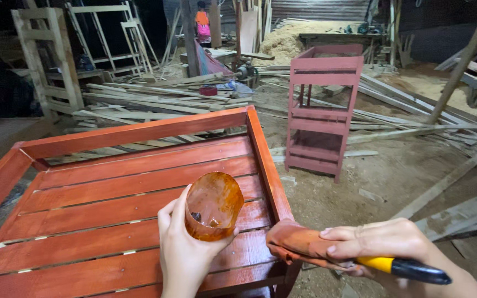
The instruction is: The person applies a reddish wood stain to a slatted wooden furniture frame, holding a container of stain in one hand and wiping the stain onto the wood surfaces with an applicator in the other. They work around the piece, coating the top slats, rails, and side panels, reloading the applicator from the container as they go.
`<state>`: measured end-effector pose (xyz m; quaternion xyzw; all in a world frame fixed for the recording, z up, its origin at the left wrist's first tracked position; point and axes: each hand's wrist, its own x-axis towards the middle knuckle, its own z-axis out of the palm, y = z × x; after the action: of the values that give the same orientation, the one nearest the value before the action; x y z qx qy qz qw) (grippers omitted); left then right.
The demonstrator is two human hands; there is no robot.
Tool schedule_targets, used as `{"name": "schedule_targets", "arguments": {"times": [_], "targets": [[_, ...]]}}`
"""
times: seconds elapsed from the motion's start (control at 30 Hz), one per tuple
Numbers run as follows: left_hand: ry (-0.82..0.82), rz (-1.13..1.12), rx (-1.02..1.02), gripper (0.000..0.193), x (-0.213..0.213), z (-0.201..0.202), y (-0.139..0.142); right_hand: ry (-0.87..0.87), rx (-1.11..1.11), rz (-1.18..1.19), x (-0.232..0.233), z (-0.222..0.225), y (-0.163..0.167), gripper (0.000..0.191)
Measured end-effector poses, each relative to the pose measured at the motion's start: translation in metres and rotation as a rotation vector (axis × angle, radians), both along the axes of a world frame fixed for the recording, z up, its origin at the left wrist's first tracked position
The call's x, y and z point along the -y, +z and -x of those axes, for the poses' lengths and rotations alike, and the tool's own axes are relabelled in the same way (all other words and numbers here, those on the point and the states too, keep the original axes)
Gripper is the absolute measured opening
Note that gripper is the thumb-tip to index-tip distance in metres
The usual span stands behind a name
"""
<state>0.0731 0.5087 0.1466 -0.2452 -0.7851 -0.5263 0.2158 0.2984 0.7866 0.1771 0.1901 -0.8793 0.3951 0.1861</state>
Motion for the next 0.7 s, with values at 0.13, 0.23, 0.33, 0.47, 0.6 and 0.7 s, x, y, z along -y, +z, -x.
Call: {"name": "schedule_targets", "arguments": {"times": [0.13, 0.23, 0.33, 0.47, 0.6, 0.7], "targets": [[-0.042, 0.0, 0.029, 0.116, 0.009, -0.009, -0.002, -0.01, -0.13, -0.163, -0.002, -0.016, -0.004, 0.029], [-0.053, 0.01, -0.004, 0.116, 0.017, -0.014, -0.001, 0.049, -0.122, 0.068, -0.011, -0.017, -0.004, 0.03], [-0.069, 0.024, 0.031, 0.117, 0.025, -0.021, 0.0, -0.204, -0.044, 0.259, -0.021, -0.016, 0.004, 0.034], [-0.103, 0.001, -0.031, 0.112, 0.037, -0.029, -0.001, -0.228, -0.129, 0.338, -0.014, 0.003, 0.013, 0.035], [-0.119, 0.012, -0.005, 0.115, 0.053, -0.038, -0.007, -0.25, -0.097, 0.275, 0.007, 0.022, 0.024, 0.027], [-0.13, 0.001, -0.024, 0.112, 0.064, -0.042, -0.007, -0.291, -0.038, 0.324, 0.018, 0.034, 0.037, 0.022]]}}
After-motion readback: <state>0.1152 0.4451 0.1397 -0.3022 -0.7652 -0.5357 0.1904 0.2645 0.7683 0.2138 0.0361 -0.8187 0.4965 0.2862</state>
